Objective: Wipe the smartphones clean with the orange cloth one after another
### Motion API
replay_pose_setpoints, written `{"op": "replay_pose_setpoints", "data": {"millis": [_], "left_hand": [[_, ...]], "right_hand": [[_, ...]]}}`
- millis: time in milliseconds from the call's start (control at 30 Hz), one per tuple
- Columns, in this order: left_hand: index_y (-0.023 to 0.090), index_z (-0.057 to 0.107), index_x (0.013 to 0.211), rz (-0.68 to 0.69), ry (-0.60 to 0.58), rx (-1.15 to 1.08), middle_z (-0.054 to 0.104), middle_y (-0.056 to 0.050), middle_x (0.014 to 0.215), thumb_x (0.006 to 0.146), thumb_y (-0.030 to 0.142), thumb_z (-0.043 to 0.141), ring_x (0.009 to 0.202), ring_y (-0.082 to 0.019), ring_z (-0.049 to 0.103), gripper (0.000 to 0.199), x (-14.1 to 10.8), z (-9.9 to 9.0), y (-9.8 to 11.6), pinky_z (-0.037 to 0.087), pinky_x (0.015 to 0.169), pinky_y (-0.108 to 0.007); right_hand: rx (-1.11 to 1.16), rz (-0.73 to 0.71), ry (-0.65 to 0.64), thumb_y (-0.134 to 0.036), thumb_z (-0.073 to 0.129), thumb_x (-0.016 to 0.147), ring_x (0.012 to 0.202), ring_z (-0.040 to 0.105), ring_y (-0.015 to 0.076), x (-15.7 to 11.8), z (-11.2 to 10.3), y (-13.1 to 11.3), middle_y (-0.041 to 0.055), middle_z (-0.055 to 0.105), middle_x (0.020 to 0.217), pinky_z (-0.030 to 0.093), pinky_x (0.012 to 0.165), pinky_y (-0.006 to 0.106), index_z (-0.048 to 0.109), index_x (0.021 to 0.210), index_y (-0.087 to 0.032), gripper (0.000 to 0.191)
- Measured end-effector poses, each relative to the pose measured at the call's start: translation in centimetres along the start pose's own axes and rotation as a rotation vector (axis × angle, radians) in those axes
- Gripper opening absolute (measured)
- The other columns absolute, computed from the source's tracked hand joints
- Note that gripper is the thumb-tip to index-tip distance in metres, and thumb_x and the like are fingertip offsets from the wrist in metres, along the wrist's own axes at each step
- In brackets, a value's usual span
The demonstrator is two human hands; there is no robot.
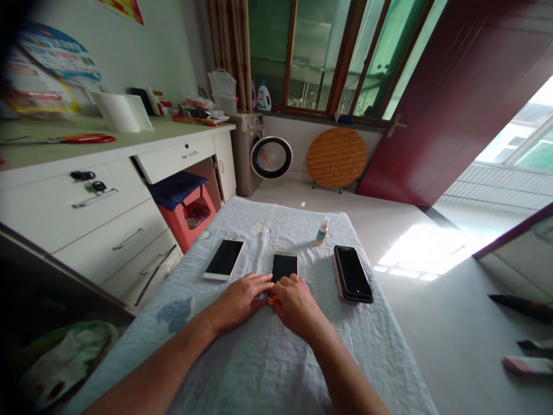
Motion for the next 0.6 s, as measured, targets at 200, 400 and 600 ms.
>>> {"op": "replay_pose_setpoints", "data": {"millis": [200, 400, 600], "left_hand": [[0.017, 0.058, 0.124, -0.003, 0.021, -0.02, 0.058, -0.008, 0.132, 0.077, 0.013, 0.054, 0.121, -0.023, 0.052, 0.048, -0.3, 0.0, 0.0, 0.039, 0.106, -0.036], [0.02, 0.06, 0.121, 0.014, 0.002, 0.068, 0.056, -0.009, 0.134, 0.078, 0.045, 0.067, 0.119, -0.028, 0.053, 0.05, -0.2, 0.0, 0.6, 0.042, 0.102, -0.042], [0.019, 0.065, 0.113, -0.023, 0.046, 0.176, 0.06, -0.01, 0.13, 0.083, 0.046, 0.066, 0.114, -0.027, 0.058, 0.041, 0.1, 0.2, 1.0, 0.047, 0.096, -0.04]], "right_hand": [[-0.064, 0.009, 0.067, -0.026, 0.053, 0.091, 0.082, 0.048, 0.0164, 0.6, 0.8, -1.0, 0.0038, 0.062, 0.088, 0.031, 0.073, 0.028, 0.063, 0.087, -0.02, 0.013], [0.011, 0.013, -0.05, -0.021, 0.055, 0.087, 0.083, 0.051, 0.0157, -0.1, -0.2, -0.1, 0.0034, 0.063, 0.087, 0.032, 0.076, 0.026, 0.065, 0.085, -0.02, 0.01], [0.063, 0.096, -0.156, -0.018, 0.054, 0.081, 0.083, 0.054, 0.017, -0.9, -0.8, 2.9, 0.003, 0.067, 0.087, 0.033, 0.077, 0.027, 0.067, 0.087, -0.021, 0.015]]}}
Point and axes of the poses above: each hand's wrist, its own x-axis towards the middle knuckle, its own z-axis out of the palm, y = z × x, the point moved 6 cm from there along x, towards the middle knuckle
